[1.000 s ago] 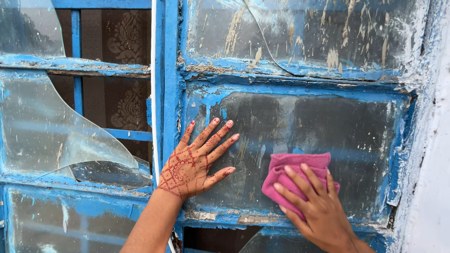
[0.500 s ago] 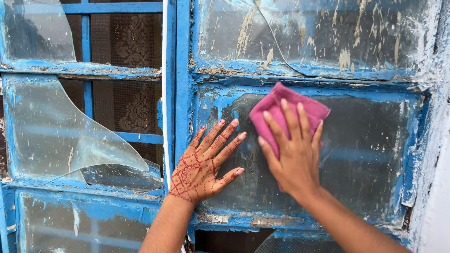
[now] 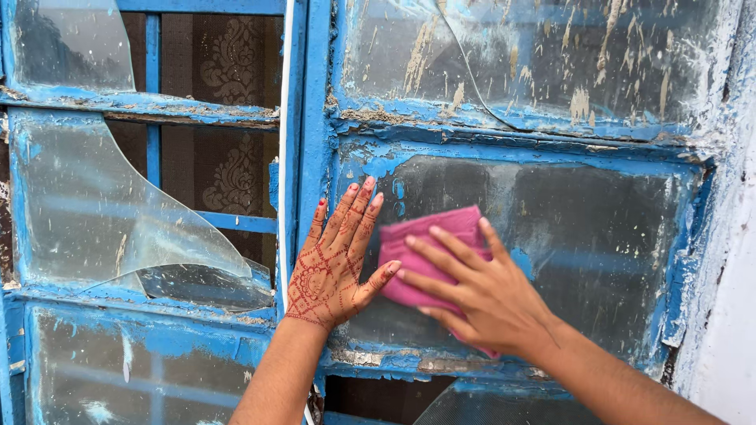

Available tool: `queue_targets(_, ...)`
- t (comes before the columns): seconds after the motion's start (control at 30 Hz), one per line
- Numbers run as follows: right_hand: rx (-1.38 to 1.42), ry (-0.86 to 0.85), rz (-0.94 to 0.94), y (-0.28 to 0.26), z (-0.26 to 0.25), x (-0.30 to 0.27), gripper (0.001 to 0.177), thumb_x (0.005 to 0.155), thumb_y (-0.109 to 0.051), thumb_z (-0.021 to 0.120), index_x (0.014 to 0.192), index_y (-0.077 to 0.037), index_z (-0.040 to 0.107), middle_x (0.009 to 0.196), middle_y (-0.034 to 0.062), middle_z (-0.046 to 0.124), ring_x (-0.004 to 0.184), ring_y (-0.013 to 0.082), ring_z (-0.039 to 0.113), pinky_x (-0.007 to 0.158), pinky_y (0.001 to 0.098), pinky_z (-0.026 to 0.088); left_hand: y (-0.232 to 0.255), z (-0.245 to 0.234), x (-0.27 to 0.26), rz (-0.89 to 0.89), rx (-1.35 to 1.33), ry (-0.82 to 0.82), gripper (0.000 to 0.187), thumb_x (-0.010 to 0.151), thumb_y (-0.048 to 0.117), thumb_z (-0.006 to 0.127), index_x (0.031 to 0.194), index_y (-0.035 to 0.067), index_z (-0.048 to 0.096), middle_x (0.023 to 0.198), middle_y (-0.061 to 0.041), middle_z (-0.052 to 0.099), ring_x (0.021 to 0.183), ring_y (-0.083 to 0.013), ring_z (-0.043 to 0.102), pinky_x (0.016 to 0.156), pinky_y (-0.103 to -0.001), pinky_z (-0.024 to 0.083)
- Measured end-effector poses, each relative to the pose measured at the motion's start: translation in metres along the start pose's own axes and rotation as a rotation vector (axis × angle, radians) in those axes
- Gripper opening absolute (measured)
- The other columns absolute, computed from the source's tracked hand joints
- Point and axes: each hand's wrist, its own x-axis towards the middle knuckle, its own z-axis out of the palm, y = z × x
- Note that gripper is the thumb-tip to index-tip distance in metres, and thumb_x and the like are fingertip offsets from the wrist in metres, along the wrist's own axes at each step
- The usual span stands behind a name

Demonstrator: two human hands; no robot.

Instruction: The person wipes the glass panes of a blue-framed window with a pink cloth, applying spray from a bottle and holding the frame steady.

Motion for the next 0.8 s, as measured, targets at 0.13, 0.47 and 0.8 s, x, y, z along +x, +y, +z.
queue_targets(0.13,0.029,0.153,0.413,0.013,0.005,0.046,0.056,0.098,-0.049,0.053,0.151,-0.029,0.047,0.164,0.0088,0.035,0.154,0.0314,0.023,0.12,0.067,0.01,-0.002,0.002,-0.003,0.004,-0.049,0.011,0.088,0.097,0.066,0.044,0.162,0.01,0.024,0.17,-0.009,0.022,0.158,-0.025,0.018,0.128,-0.049,0.01)
queue_targets(0.47,0.224,-0.106,-0.085,-0.051,0.018,0.01,0.048,0.094,-0.039,0.059,0.141,-0.029,0.057,0.156,0.0065,0.04,0.149,0.0315,0.026,0.118,0.0662,0.012,-0.002,-0.001,-0.004,0.016,-0.024,-0.019,0.089,0.096,0.067,0.043,0.162,0.01,0.024,0.171,-0.008,0.021,0.158,-0.0241,0.019,0.129,-0.049,0.01)
queue_targets(0.8,0.283,-0.262,-0.262,-0.049,0.011,0.003,0.061,0.075,-0.015,0.069,0.135,-0.025,0.06,0.155,0.0052,0.043,0.149,0.0328,0.027,0.116,0.0707,0.011,-0.001,0.0,-0.006,-0.018,-0.052,-0.002,0.09,0.095,0.067,0.042,0.163,0.011,0.023,0.17,-0.007,0.023,0.158,-0.0244,0.019,0.128,-0.049,0.008)
